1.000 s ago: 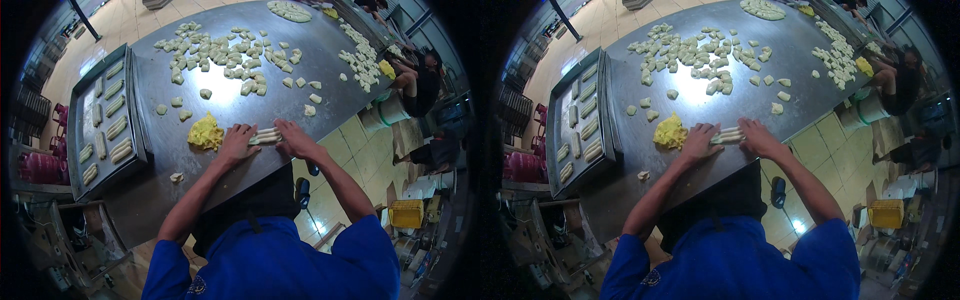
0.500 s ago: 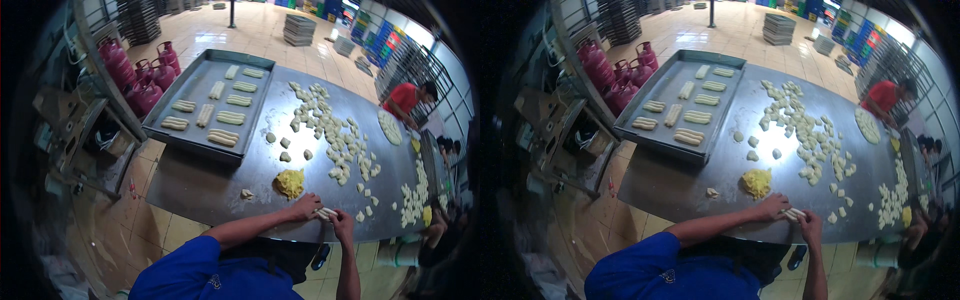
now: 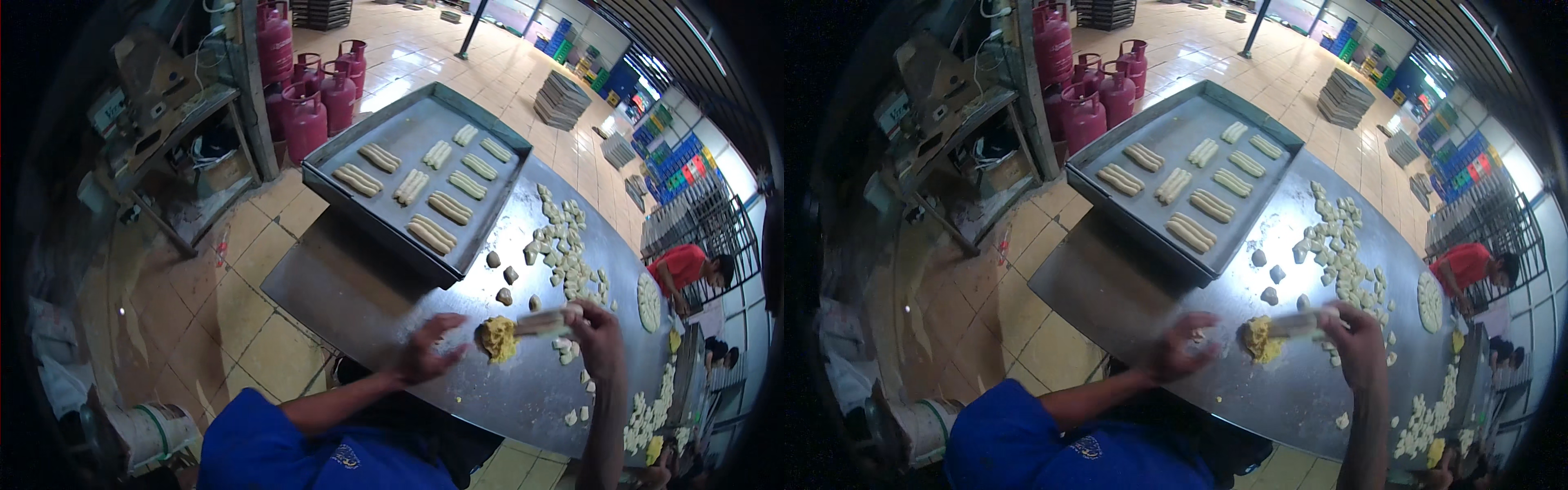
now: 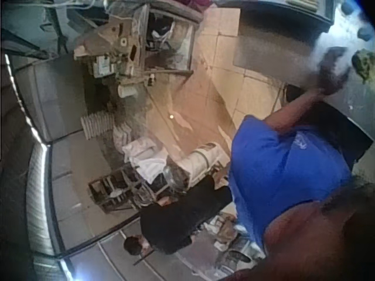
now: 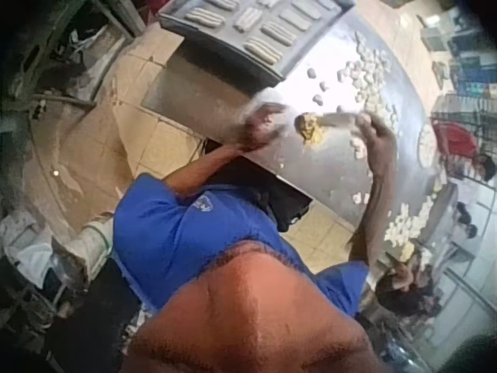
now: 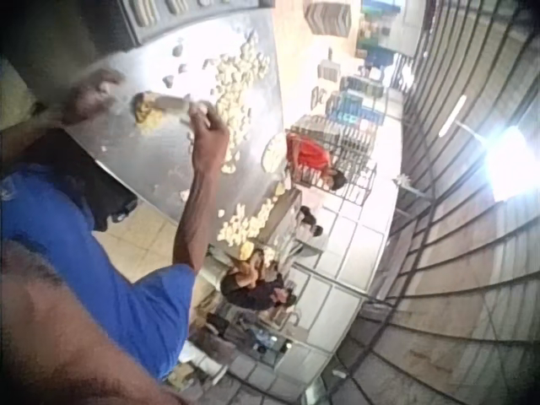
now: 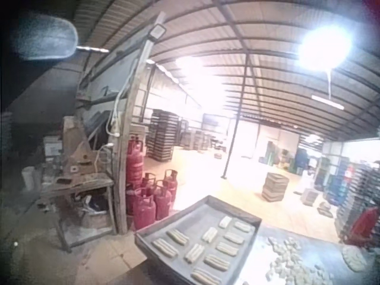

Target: The person prepares pastries by filling pieces of dough with yellow paste, rolling them into elongated dough sticks by hand, and placing the rolled dough sticks onto a metal tray.

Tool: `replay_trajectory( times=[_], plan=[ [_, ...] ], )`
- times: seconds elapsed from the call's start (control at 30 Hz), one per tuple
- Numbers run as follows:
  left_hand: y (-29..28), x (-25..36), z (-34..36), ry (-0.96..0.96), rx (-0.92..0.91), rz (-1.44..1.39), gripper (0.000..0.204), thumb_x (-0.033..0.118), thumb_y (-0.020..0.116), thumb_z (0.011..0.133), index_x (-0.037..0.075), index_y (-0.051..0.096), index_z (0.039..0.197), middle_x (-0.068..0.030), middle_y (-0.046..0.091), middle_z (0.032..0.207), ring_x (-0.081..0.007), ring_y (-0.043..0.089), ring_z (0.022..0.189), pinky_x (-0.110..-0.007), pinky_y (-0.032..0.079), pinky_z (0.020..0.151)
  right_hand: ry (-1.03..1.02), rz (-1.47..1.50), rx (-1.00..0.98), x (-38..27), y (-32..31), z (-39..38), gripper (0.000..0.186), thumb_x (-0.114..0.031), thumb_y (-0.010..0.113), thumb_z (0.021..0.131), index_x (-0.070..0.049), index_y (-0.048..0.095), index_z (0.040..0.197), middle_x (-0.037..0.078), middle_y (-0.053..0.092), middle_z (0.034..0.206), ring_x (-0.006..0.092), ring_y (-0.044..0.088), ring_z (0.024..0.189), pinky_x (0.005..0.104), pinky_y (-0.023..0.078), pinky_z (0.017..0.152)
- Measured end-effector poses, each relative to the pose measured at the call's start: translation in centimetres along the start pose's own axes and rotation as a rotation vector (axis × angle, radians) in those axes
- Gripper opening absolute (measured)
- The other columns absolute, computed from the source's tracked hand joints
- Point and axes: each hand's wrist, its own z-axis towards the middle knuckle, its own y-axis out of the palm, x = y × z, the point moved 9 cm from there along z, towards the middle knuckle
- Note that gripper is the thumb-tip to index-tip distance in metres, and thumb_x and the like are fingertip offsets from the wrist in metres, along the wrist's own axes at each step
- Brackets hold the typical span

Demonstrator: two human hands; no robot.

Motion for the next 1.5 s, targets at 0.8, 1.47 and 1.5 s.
replay_trajectory(
  times=[0.8,1.47,1.5],
  plan=[
    [-17.1,-5.9,-4.9,-0.061,0.206,0.784,0.012,0.021,0.073,0.084,0.011,0.075,0.091,-0.0015,0.069,0.075,-0.02,0.063,0.066,-0.034,0.049,0.061,-0.181,1.007,-0.236,-13.9,28.6,48.8,0.034,-0.002,0.065,0.098,0.017,0.054,0.123,0.018,0.061,0.12,0.0278,0.065,0.108,0.037,0.062,0.1],
    [-16.0,-7.3,-4.6,-0.072,0.15,0.755,0.011,0.02,0.073,0.086,0.009,0.073,0.084,-0.0062,0.067,0.072,-0.0249,0.063,0.065,-0.038,0.05,0.062,-0.8,-0.803,-0.263,-15.1,33.8,46.2,0.066,-0.014,0.056,0.089,-0.011,0.042,0.154,0.026,0.065,0.128,0.0398,0.064,0.12,0.0463,0.05,0.104],
    [-15.9,-7.6,-4.5,-0.061,0.153,0.738,0.01,0.021,0.072,0.088,0.011,0.073,0.086,-0.0049,0.066,0.071,-0.0236,0.062,0.064,-0.037,0.048,0.062,-0.675,-0.685,-0.263,-14.8,32.4,46.7,0.067,-0.012,0.056,0.088,-0.011,0.042,0.154,0.027,0.064,0.13,0.0383,0.064,0.12,0.0459,0.05,0.104]
  ],
)
